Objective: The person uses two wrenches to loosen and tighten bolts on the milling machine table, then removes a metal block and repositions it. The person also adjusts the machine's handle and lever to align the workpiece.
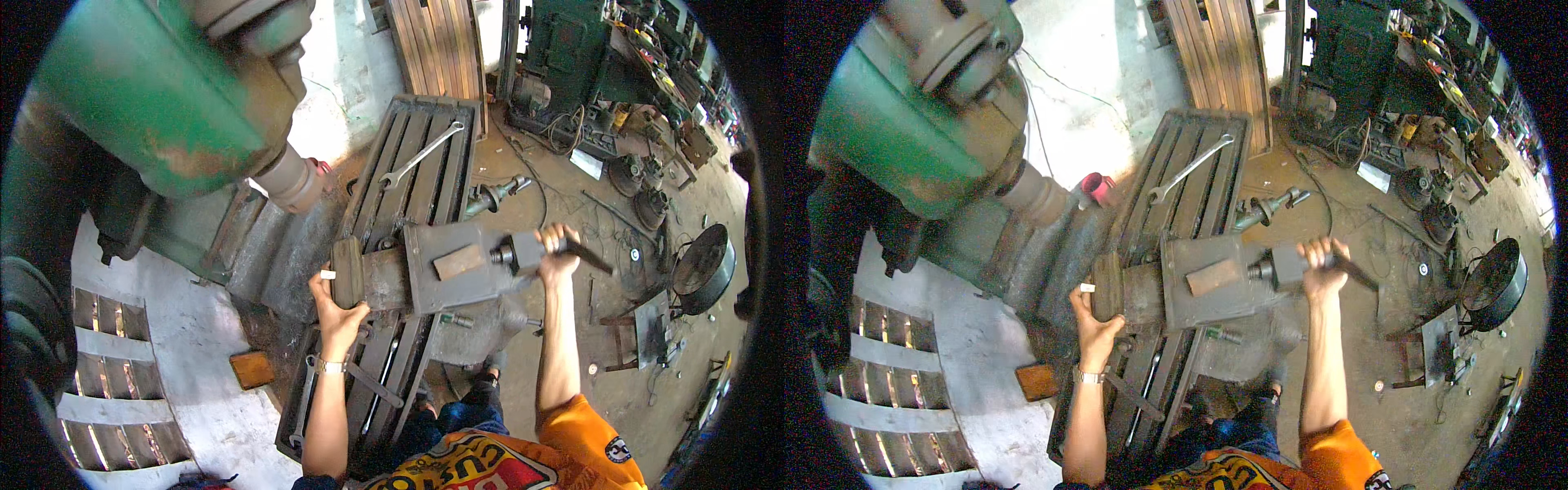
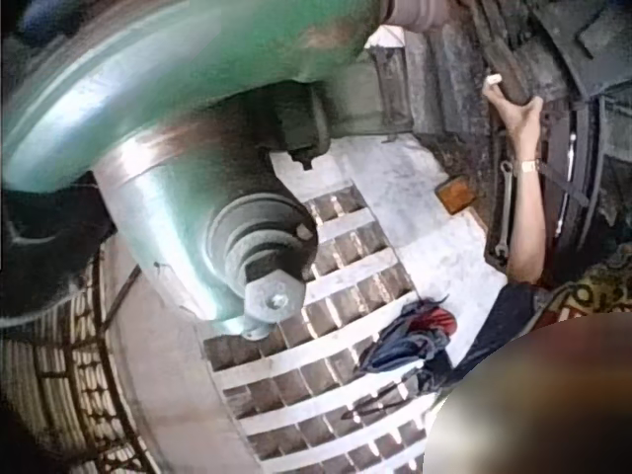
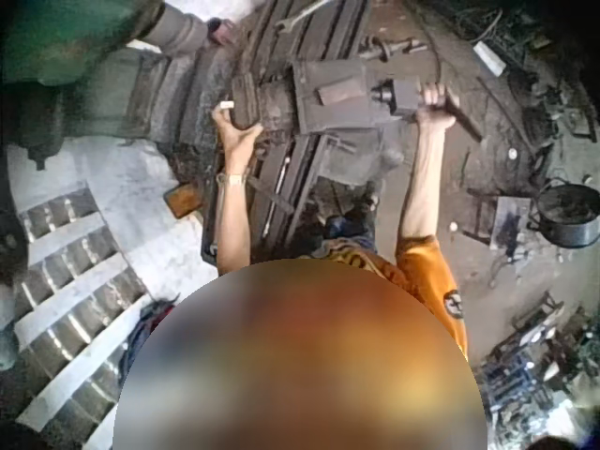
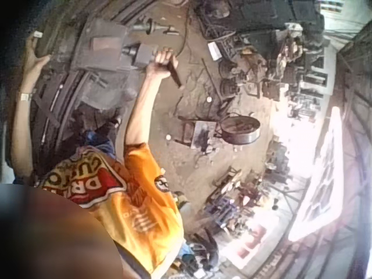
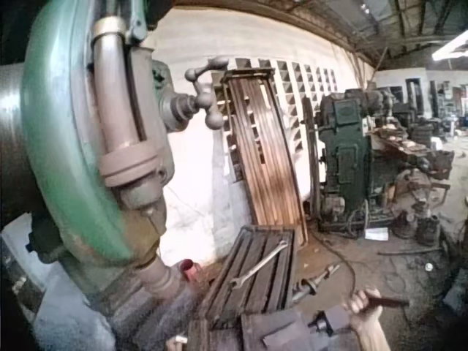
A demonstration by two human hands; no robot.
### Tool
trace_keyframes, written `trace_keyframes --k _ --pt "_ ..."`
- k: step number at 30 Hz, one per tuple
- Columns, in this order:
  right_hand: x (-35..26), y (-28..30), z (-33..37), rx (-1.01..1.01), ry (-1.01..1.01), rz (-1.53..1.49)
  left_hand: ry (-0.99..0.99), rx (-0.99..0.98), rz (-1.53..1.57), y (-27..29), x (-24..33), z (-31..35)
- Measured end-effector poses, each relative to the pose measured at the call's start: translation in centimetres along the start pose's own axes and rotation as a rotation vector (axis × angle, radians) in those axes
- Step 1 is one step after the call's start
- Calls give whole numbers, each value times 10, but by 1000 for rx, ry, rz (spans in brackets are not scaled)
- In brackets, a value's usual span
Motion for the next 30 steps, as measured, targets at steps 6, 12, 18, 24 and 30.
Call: trace_keyframes --k 6,12,18,24,30 --pt "44 -18 124 25 195 -61 -12 -256 -51 31 -3 -48" --pt "66 -17 157 90 250 8 4 -342 -46 42 -12 -64" --pt "9 -9 34 -14 -46 -2 69 61 -125 15 10 29" --pt "7 -4 -25 -47 -126 -29 5 192 -118 -9 18 63" --pt "17 -6 95 -90 145 -37 -21 -112 -53 15 6 -14"
Point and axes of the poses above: each hand's wrist, its own z-axis away from the middle knuckle, its own y-axis out of the back of the hand, x = y × z, the point moved 5 cm from there along -z, towards the middle knuckle, and after that the axes turned 9 degrees about -y, right-handed, at the moved point
